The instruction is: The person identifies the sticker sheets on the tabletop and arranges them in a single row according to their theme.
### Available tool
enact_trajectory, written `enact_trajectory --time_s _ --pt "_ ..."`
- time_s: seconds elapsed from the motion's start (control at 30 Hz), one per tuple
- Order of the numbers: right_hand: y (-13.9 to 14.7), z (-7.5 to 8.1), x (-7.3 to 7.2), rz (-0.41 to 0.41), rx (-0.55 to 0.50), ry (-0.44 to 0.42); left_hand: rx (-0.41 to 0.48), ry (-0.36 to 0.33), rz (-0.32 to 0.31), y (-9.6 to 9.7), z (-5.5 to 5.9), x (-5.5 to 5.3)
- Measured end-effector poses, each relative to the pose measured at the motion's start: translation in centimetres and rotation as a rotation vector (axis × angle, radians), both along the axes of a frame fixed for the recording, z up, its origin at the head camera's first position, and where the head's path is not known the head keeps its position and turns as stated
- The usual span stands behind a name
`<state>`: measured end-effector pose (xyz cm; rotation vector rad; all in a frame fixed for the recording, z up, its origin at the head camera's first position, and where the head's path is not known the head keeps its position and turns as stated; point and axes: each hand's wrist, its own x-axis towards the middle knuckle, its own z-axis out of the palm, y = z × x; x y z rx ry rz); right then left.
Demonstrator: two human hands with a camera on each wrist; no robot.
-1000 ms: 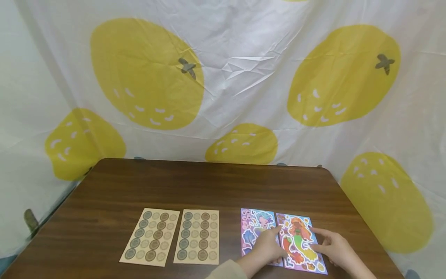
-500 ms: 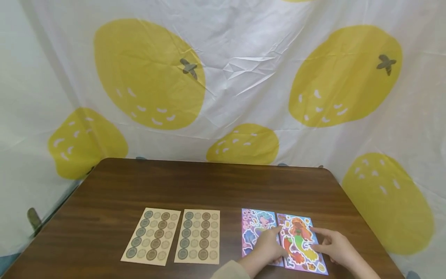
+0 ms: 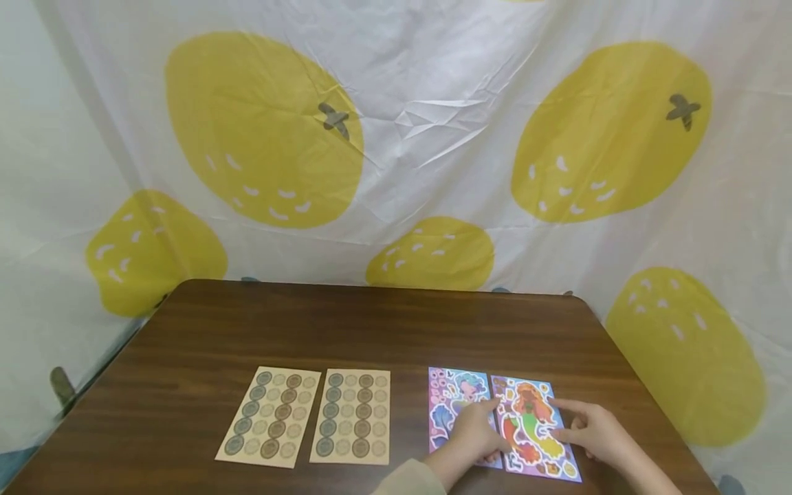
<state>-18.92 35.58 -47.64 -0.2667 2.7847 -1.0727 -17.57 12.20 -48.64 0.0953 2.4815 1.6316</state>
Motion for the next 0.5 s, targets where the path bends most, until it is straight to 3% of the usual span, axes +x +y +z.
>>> enact_trajectory --time_s 0.3,0.5 --pt "-0.1 0.4 0.1 -0.009 0.005 0.011 0.078 -0.033 -0.014 -0.4 0.4 0.1" --pt "-0.5 1.0 -0.1 -0.048 0.026 0.073 0.140 -0.055 -0.056 -0.6 1.0 0.1"
